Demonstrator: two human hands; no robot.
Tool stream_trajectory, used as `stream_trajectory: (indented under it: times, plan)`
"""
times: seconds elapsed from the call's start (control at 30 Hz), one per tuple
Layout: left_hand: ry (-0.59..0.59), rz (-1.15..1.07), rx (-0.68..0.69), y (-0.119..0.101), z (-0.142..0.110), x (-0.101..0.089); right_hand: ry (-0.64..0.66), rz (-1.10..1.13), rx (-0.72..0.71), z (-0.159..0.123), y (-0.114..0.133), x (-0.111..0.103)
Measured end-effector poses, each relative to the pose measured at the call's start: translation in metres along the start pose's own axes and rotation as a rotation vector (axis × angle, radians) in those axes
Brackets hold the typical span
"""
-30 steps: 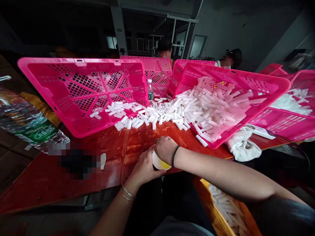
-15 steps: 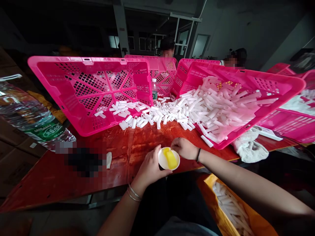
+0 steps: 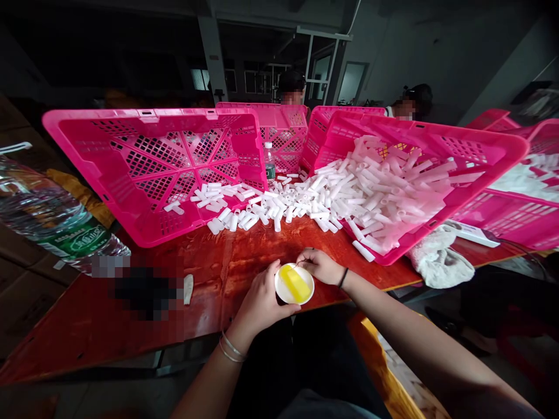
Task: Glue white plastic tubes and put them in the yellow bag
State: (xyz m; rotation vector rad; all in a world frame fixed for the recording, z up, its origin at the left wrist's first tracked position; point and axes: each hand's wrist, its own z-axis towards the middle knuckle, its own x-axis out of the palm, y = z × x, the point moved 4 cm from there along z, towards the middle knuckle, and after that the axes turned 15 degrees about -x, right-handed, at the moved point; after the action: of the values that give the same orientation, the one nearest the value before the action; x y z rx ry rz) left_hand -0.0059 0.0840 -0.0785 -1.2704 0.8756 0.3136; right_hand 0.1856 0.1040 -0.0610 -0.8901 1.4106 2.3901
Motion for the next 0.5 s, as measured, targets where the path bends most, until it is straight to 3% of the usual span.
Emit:
stream_trajectory:
  times: [0.13, 0.27, 0.37, 0.5]
  plan:
    - [-0.023, 0.023, 0.01, -0.001, -0.001, -0.001, 0.02, -0.094, -0.052, 0.009, 0.015, -0.022]
    - [-0.016, 0.041, 0.01, -0.003, -0.001, -0.001, -0.002, -0.184, -0.086, -0.005, 0.042, -0.043]
    - [-0.019, 0.043, 0.013, -0.004, -0.001, -0.001, 0.026, -0.257, -0.113, -0.023, 0.057, -0.039]
    - [-0.029, 0.04, 0.014, -0.005, -0.001, -0.001, 0.018, -0.397, -0.064, -0.039, 0.059, -0.025]
